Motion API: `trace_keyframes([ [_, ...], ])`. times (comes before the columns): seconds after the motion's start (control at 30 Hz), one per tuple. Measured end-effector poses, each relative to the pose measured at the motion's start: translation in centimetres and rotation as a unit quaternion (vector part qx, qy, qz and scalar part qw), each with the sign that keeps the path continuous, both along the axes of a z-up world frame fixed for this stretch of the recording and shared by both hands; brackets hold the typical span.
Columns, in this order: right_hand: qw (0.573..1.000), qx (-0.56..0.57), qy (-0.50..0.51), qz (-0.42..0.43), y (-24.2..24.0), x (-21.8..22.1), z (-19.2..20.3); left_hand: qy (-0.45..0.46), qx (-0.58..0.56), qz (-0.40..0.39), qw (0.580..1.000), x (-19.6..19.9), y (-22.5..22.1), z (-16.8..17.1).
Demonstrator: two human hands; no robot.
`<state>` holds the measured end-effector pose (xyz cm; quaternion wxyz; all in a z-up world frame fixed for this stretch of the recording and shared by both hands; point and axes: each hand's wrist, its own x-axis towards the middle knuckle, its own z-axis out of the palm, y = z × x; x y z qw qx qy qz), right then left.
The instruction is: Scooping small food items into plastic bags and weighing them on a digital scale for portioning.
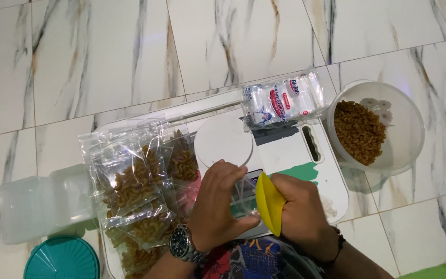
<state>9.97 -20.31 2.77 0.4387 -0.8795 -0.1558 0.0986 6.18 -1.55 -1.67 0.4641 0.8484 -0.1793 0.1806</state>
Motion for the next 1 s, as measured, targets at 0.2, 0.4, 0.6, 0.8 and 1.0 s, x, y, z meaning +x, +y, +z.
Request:
trace_keyframes([
  [0.2, 0.999, 0.027, -0.04, 0.017, -0.2, 0.4, 1.6, 0.064, -0.06, 0.037, 0.995, -0.3, 0.0, -0.6],
  [0.4, 0.983, -0.101, 0.09, -0.12, -6.4, 5.8, 1.2, 0.127, -0.102, 0.084, 0.983, -0.7, 0.9, -1.6],
  [0.6, 0.91, -0.34, -0.076, -0.224, -19.7, 13.6, -7.7, 0.105, -0.206, 0.055, 0.971, -2.2, 1.5, -3.7],
  [0.8, 0.771, -0.606, 0.026, -0.195, -26.5, 18.6, -23.5, 0.121, -0.339, 0.013, 0.933, -3.3, 1.7, -4.2],
  [1.0, 0.819, -0.522, 0.195, -0.139, -22.4, 18.4, -18.7, 0.121, -0.301, 0.021, 0.946, -3.6, 3.3, -5.4],
])
